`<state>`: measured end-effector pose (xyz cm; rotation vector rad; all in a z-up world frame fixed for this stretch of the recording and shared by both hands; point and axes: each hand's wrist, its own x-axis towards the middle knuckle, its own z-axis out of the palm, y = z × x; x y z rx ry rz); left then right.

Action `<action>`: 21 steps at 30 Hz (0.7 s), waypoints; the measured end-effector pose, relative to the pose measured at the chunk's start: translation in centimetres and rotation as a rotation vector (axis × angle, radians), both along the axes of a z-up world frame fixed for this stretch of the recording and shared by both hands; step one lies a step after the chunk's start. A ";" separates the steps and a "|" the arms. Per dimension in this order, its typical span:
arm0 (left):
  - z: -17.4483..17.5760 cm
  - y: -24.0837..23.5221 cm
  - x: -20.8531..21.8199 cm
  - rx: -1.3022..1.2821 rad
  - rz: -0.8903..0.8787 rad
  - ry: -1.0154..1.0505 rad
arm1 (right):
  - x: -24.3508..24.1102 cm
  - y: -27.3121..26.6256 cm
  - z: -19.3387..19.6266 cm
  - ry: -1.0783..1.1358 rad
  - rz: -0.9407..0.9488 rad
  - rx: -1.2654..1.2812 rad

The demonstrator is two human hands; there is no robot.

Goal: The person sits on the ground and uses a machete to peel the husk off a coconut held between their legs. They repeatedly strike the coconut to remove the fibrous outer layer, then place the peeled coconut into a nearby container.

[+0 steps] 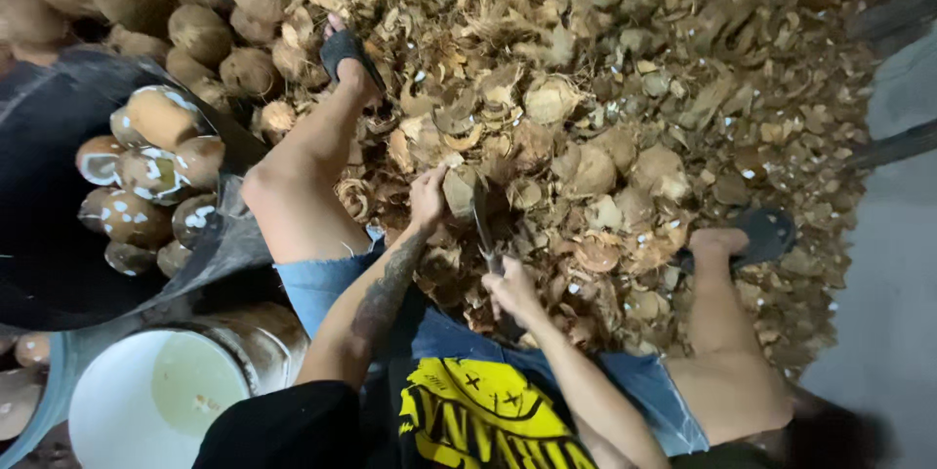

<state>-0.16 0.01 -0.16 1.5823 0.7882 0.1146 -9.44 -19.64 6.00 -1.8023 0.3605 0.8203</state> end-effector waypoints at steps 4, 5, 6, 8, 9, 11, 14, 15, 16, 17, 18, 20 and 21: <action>-0.3 0.1 -1.1 -0.015 0.006 0.123 | 0.1 -0.2 -0.3 0.116 0.015 0.038; -0.4 0.4 -0.7 0.000 0.023 0.103 | 0.7 0.0 -0.5 0.243 -0.065 0.132; -0.3 -0.1 -0.8 0.001 0.019 0.110 | 0.7 0.6 1.6 0.249 -0.069 0.132; -0.2 -1.0 -1.2 0.191 -0.191 -0.176 | 1.0 1.8 5.8 0.602 -0.211 0.391; -0.5 -1.0 -1.1 0.192 -0.190 -0.170 | 2.4 1.8 8.0 0.609 -0.209 0.391; -1.1 -0.9 -1.6 0.262 -0.396 -0.354 | 4.7 1.9 12.5 0.681 -0.341 0.611; -2.3 -3.0 -2.2 0.038 -0.203 -0.211 | 1.4 -2.3 7.2 0.220 -0.192 0.885; -1.9 -2.8 -1.1 0.036 -0.202 -0.212 | 1.3 -2.5 8.1 0.219 -0.190 0.883; -1.6 -3.0 -1.2 0.013 -0.074 -0.136 | 0.7 -3.2 9.2 -0.058 0.030 0.822; -1.3 -3.2 -1.1 -0.009 0.053 -0.059 | 0.2 -3.8 10.3 -0.329 0.255 0.752; -1.5 -3.1 -1.6 -0.013 0.042 -0.049 | -0.6 -4.0 11.8 -0.323 0.241 0.748; -1.6 -2.8 -1.1 -0.040 0.146 -0.246 | -1.0 -4.3 14.8 -0.578 0.239 0.679; -1.4 -2.4 0.0 -0.040 0.152 -0.260 | -0.8 -4.5 15.7 -0.588 0.250 0.680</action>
